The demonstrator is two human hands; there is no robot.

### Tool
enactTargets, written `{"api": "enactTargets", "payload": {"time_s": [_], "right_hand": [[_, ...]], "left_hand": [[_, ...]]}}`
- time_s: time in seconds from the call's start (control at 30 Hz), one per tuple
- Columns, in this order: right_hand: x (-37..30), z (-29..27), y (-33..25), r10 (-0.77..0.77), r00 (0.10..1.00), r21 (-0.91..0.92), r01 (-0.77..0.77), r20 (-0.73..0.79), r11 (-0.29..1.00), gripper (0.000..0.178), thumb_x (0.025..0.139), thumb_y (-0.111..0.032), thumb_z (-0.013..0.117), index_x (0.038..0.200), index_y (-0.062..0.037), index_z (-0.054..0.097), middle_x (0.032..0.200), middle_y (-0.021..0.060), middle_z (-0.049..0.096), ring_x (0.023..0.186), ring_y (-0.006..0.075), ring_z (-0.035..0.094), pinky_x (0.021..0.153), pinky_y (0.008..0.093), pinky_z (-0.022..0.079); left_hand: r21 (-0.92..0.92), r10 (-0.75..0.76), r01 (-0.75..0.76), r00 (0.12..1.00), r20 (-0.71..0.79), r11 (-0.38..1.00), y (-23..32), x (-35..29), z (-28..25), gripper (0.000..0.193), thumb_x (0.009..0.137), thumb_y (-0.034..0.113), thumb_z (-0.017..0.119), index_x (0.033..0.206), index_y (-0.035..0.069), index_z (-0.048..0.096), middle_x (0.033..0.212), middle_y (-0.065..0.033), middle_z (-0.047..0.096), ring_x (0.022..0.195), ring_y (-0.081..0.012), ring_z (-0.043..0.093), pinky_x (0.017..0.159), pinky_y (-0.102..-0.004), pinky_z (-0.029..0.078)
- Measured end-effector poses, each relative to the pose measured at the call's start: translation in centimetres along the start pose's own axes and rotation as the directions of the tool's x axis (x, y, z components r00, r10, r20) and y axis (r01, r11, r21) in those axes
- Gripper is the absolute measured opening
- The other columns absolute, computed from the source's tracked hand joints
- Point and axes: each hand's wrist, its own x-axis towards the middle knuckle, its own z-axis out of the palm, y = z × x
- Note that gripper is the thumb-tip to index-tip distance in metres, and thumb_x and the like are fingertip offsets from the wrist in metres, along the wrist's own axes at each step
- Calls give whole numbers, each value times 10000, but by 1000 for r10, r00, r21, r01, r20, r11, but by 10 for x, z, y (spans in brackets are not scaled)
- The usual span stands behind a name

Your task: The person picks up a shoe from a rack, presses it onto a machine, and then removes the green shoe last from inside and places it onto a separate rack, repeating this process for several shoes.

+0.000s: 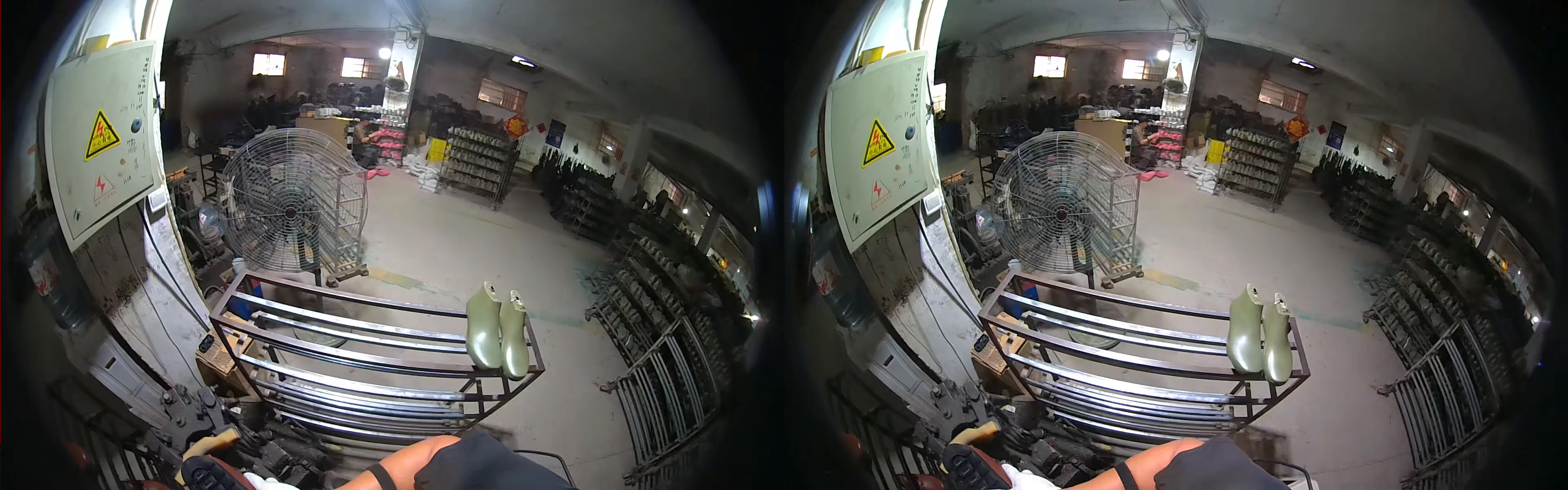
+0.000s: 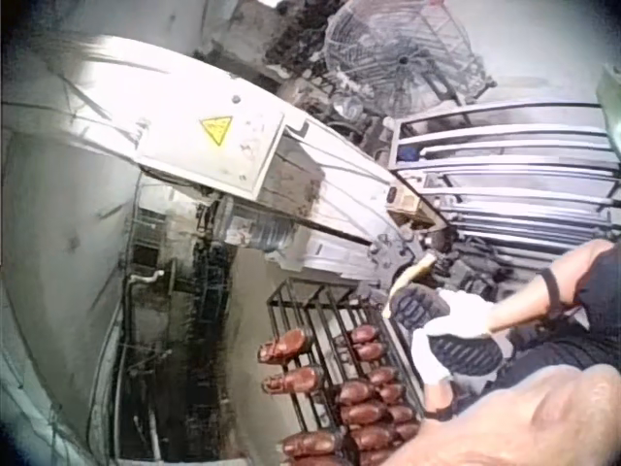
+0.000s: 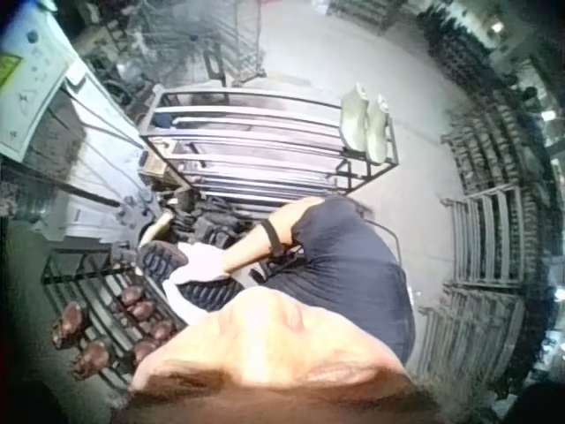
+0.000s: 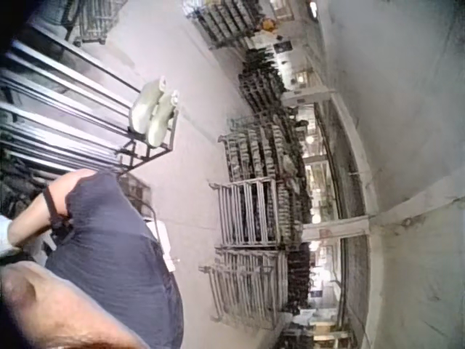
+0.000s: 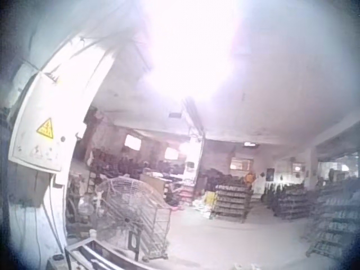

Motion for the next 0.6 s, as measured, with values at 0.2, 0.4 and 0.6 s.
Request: {"api": "enactTargets", "payload": {"time_s": [0.2,0.4,0.6], "right_hand": [[5,8,33,-32,999,23,32,-11,999,865,871,-680,731,1410,-16,599,1325,248,692,1252,407,653,1067,459,501],[-3,20,78,-285,955,-105,292,80,951,723,922,-598,722,1355,-23,654,1330,278,673,1201,433,663,1026,453,534],[-5,38,99,-270,960,625,171,66,762,481,982,-45,667,1448,20,567,1263,83,720,1114,165,687,1031,319,533]], "left_hand": [[111,-91,89,996,12,990,6,-42,-23,480,986,314,777,1355,22,680,1087,-108,746,971,-165,693,934,-342,559],[417,245,-239,969,41,877,24,-151,-85,283,1021,175,636,1115,-46,784,1061,-142,783,1017,-223,723,933,-377,555],[121,442,-457,887,134,881,-38,-119,-119,711,911,40,783,1537,-49,458,1196,-140,778,1091,-238,738,968,-349,575]]}}
